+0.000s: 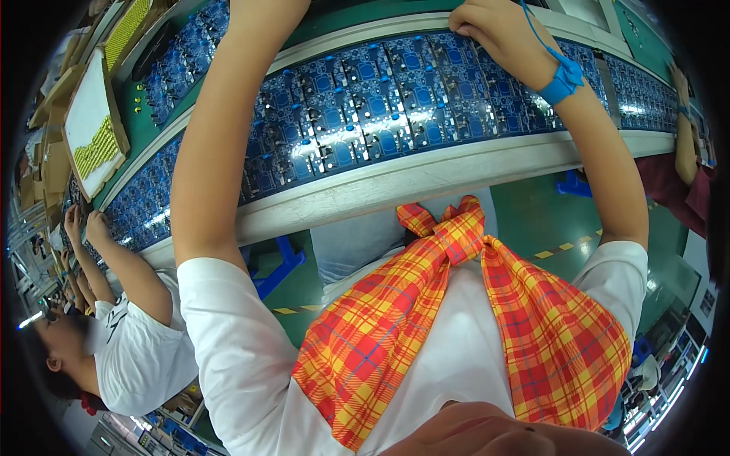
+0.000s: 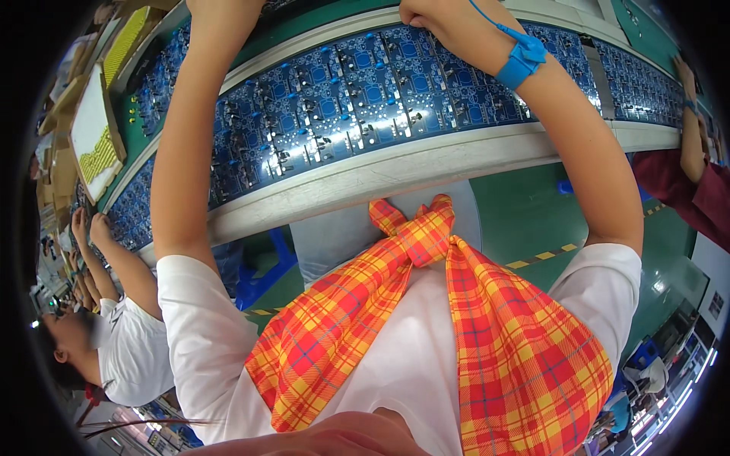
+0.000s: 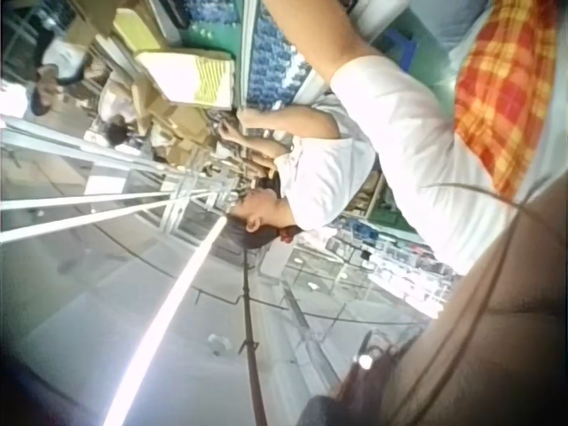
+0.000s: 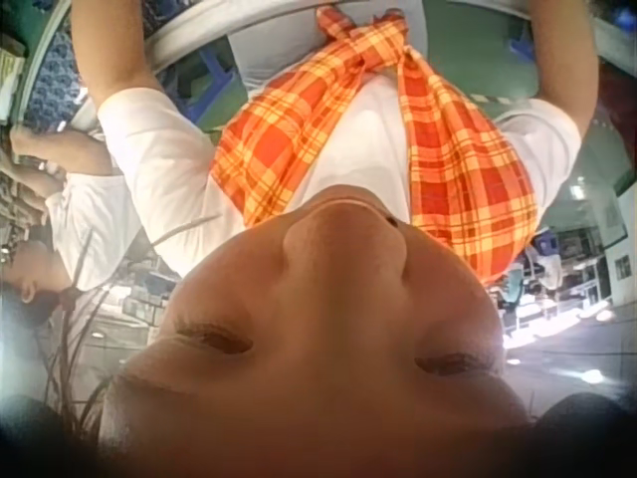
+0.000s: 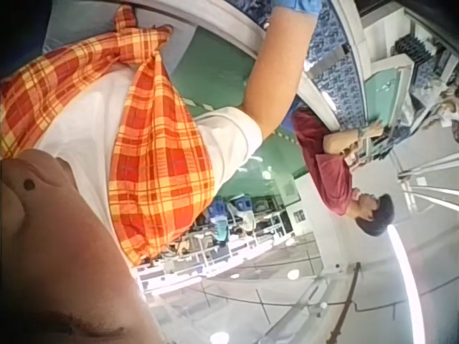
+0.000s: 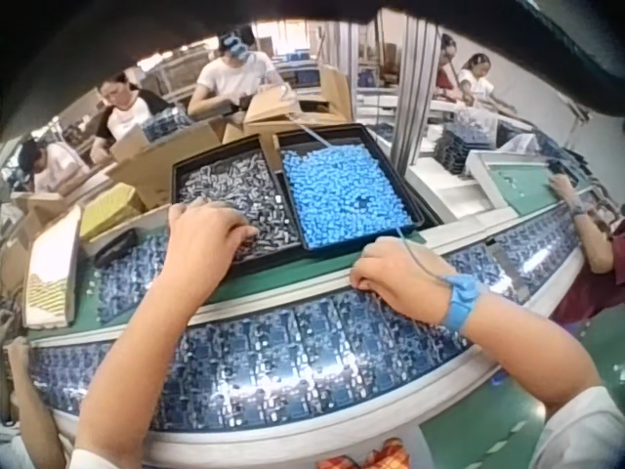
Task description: The person assembles circuit boards along an assembly line by picking electronic components from containers and inserting them into the circuit boards by hand.
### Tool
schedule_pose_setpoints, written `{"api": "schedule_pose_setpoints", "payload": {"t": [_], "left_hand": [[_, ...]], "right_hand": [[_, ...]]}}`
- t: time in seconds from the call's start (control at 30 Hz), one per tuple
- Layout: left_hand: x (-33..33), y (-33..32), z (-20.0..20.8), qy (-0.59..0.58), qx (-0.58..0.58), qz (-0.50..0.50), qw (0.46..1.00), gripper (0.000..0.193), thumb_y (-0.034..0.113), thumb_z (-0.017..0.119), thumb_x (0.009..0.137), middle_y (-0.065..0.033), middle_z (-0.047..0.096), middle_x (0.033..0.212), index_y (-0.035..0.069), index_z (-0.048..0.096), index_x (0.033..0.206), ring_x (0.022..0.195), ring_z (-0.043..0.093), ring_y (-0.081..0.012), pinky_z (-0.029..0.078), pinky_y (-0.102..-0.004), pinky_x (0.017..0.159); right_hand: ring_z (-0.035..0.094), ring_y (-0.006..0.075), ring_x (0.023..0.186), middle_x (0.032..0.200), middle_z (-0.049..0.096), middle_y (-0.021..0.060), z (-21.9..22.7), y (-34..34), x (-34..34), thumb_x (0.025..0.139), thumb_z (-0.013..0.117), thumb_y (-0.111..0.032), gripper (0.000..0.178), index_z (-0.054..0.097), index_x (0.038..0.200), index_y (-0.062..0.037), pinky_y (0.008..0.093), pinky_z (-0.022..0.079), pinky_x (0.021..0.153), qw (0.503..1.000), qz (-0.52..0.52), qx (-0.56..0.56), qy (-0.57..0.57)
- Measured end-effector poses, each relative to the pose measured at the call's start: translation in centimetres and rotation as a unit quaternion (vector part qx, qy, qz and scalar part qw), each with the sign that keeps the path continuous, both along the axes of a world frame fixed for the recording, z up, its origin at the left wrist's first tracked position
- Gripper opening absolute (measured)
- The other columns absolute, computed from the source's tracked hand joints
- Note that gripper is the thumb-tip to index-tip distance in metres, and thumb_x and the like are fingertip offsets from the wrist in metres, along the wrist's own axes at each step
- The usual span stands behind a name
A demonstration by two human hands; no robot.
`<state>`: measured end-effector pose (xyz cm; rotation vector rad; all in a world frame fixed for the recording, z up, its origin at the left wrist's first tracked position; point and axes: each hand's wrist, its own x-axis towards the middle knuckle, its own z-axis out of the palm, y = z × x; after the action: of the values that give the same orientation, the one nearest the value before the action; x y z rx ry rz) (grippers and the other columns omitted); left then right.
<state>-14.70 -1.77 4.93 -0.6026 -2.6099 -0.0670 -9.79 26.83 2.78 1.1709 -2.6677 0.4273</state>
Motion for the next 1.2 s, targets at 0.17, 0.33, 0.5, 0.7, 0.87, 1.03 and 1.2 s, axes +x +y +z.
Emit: {"api": "schedule_pose_setpoints", "payload": {"t": [0.17,0.33,0.5,0.7,0.87,1.03,1.2], "left_hand": [[0.8,0.2,0.5,-0.042,0.058,-0.031,0.997,0.020,0.025,0.069,0.091,-0.0092,0.075,0.091,0.009,0.079,0.089,0.091,0.068,-0.0331,0.043,-0.0464,0.085],[4.8,2.3,2.1,-0.170,0.217,-0.165,0.947,0.019,0.023,0.068,0.092,-0.0118,0.074,0.090,0.006,0.078,0.092,0.084,0.070,-0.0370,0.047,-0.0451,0.083],[5.9,3.7,0.2,-0.405,0.340,-0.155,0.835,0.018,0.021,0.065,0.094,-0.0117,0.072,0.090,0.008,0.078,0.095,0.086,0.068,-0.0340,0.045,-0.0452,0.083],[4.7,2.6,-2.4,-0.357,0.256,-0.198,0.876,0.023,0.016,0.075,0.093,-0.0045,0.077,0.103,0.008,0.078,0.114,0.092,0.070,-0.0140,0.055,-0.0282,0.086],[5.0,2.9,-3.0,-0.367,0.270,-0.208,0.866,0.022,0.019,0.074,0.091,-0.0055,0.074,0.098,0.010,0.079,0.111,0.089,0.069,-0.0206,0.053,-0.0338,0.083],[5.7,4.1,-3.2,-0.325,0.283,-0.212,0.877,0.021,0.020,0.075,0.089,-0.0105,0.076,0.095,0.009,0.080,0.107,0.084,0.072,-0.0268,0.056,-0.0300,0.074],[6.0,5.6,-4.1,-0.273,0.224,-0.239,0.904,0.017,0.019,0.073,0.091,-0.0075,0.074,0.096,0.012,0.080,0.104,0.091,0.070,-0.0251,0.051,-0.0358,0.083]], "right_hand": [[0.062,0.0351,0.092,0.091,0.064,0.0121,0.3,-0.2,0.2,0.088,0.065,-0.005,0.008,0.067,0.095,-0.0067,0.0440,0.051,0.081,1.000,-0.009,0.023,0.003],[0.063,0.0352,0.091,0.089,0.063,0.0130,1.1,-0.8,0.5,0.086,0.062,-0.006,0.008,0.066,0.093,-0.0063,0.0438,0.052,0.080,0.996,-0.011,0.087,0.018],[0.064,0.0354,0.090,0.088,0.062,0.0147,1.2,-1.2,0.6,0.086,0.059,-0.007,0.007,0.064,0.089,-0.0044,0.0441,0.052,0.078,0.991,-0.019,0.130,0.019],[0.064,0.0359,0.086,0.085,0.060,0.0152,0.2,-0.9,0.7,0.086,0.059,-0.008,0.004,0.061,0.085,-0.0040,0.0453,0.052,0.076,0.992,-0.019,0.121,0.044],[0.067,0.0373,0.081,0.083,0.067,0.0186,1.8,-1.3,1.3,0.087,0.062,-0.013,0.014,0.069,0.089,-0.0006,0.0457,0.053,0.074,0.999,-0.019,0.040,0.006],[0.070,0.0378,0.078,0.084,0.072,0.0207,3.9,0.0,-1.9,0.088,0.066,-0.019,0.021,0.076,0.093,-0.0014,0.0451,0.055,0.073,0.995,-0.091,-0.015,-0.034],[0.071,0.0358,0.077,0.084,0.073,0.0183,0.8,0.9,-6.7,0.087,0.071,-0.027,0.025,0.077,0.094,-0.0041,0.0430,0.055,0.073,0.983,-0.162,-0.084,-0.023]]}}
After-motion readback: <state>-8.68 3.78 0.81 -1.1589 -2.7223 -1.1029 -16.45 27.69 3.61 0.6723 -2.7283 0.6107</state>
